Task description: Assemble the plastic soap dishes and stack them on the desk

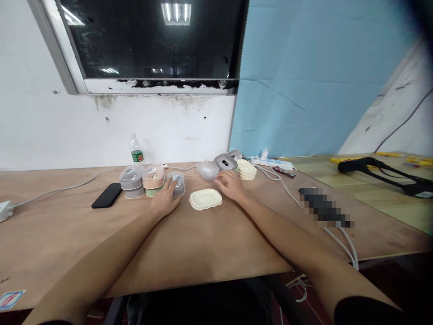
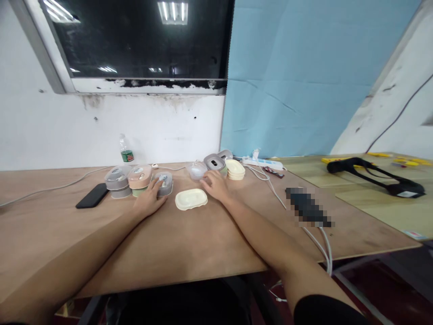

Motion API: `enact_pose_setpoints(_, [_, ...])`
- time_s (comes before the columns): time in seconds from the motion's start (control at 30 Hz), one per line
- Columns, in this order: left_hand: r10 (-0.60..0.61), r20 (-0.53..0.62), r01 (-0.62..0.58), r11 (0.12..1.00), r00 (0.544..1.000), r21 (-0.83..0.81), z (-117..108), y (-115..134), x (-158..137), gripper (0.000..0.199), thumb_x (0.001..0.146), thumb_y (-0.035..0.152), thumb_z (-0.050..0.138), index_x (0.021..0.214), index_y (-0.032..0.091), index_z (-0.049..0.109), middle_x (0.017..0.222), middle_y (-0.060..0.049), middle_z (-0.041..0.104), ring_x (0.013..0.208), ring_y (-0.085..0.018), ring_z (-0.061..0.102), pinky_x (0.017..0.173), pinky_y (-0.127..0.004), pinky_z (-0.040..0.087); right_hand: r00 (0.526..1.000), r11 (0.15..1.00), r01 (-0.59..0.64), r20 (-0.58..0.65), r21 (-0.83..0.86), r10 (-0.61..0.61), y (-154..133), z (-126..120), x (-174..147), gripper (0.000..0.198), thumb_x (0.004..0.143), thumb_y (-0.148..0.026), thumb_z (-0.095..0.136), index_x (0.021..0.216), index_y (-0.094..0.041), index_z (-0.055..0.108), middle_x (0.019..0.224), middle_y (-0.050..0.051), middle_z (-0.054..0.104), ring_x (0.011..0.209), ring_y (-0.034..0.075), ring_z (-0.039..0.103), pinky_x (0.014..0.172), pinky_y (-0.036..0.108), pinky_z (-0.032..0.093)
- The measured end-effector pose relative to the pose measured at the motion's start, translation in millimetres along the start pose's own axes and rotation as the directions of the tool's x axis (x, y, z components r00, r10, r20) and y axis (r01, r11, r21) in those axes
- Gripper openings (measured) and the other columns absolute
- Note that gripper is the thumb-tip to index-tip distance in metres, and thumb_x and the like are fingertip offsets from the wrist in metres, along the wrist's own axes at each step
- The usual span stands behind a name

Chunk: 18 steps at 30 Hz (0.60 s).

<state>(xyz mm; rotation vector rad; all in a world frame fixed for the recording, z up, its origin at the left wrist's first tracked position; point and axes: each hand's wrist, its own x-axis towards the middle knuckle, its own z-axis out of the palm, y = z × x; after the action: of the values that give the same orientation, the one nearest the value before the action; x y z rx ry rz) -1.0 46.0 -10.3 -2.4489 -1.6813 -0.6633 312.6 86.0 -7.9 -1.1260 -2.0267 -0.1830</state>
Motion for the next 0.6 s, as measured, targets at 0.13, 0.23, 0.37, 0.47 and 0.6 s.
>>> enact_pose_setpoints(0.13, [0.233, -0.018, -0.234, 0.97, 0.972, -0.071, -9.7, 12.2, -5.8, 0.049, 0.094, 0.041, 0.045, 0.141, 0.026, 0.042, 0.153, -0.008, 0.034, 0.123, -0.025, 0.055, 0.097, -0.037, 0.051, 0.969, 0.951, -0.216, -0.165, -0.22, 0.182, 24.1, -0.3, 1.3, 0.034, 0.089, -0.035, 0.049, 0.114, -0.018, 0.064, 0.127, 0.015, 0.055, 0.119, 0.032, 0.046, 0.102, 0.049, 0.036])
enact_pose_setpoints(0.23, [0.437, 0.089, -0.428, 0.897, 0.895, -0.11, -10.8, 22.3, -9.9, 0.049, 0.093, 0.046, 0.048, 0.138, 0.028, 0.048, 0.153, -0.007, 0.035, 0.123, -0.025, 0.055, 0.1, -0.038, 0.049, 0.946, 0.893, -0.301, -0.222, -0.334, 0.236, 39.9, 1.7, 2.9, 0.043, 0.089, -0.034, 0.049, 0.127, -0.02, 0.058, 0.143, 0.015, 0.041, 0.131, 0.035, 0.035, 0.105, 0.054, 0.03])
enact_pose_setpoints(0.37, [0.545, 0.185, -0.52, 0.837, 0.818, -0.168, -7.2, 26.5, -9.8, 0.048, 0.093, 0.05, 0.046, 0.133, 0.025, 0.054, 0.144, -0.009, 0.048, 0.126, -0.025, 0.053, 0.103, -0.039, 0.046, 0.935, 0.857, -0.346, -0.213, -0.383, 0.282, 49.0, 8.3, 5.9, 0.035, 0.09, -0.034, 0.047, 0.119, -0.023, 0.064, 0.15, 0.012, 0.034, 0.136, 0.038, 0.026, 0.106, 0.061, 0.023])
enact_pose_setpoints(0.47, [0.553, 0.19, -0.521, 0.831, 0.812, -0.193, -8.1, 24.0, -8.2, 0.042, 0.096, 0.048, 0.042, 0.125, 0.023, 0.06, 0.134, -0.009, 0.057, 0.123, -0.023, 0.055, 0.101, -0.036, 0.047, 0.946, 0.872, -0.322, -0.17, -0.37, 0.277, 48.5, 9.7, 6.0, 0.028, 0.091, -0.029, 0.043, 0.101, -0.02, 0.069, 0.145, 0.013, 0.041, 0.131, 0.036, 0.033, 0.106, 0.059, 0.023])
enact_pose_setpoints(0.6, [0.509, 0.2, -0.479, 0.859, 0.837, -0.181, -11.3, 20.6, -8.2, 0.036, 0.095, 0.048, 0.044, 0.105, 0.021, 0.066, 0.132, -0.008, 0.058, 0.111, -0.022, 0.062, 0.091, -0.034, 0.052, 0.936, 0.891, -0.326, -0.241, -0.316, 0.256, 46.1, 4.9, 5.4, 0.03, 0.094, -0.028, 0.038, 0.102, -0.02, 0.065, 0.127, 0.013, 0.057, 0.119, 0.031, 0.043, 0.106, 0.052, 0.025])
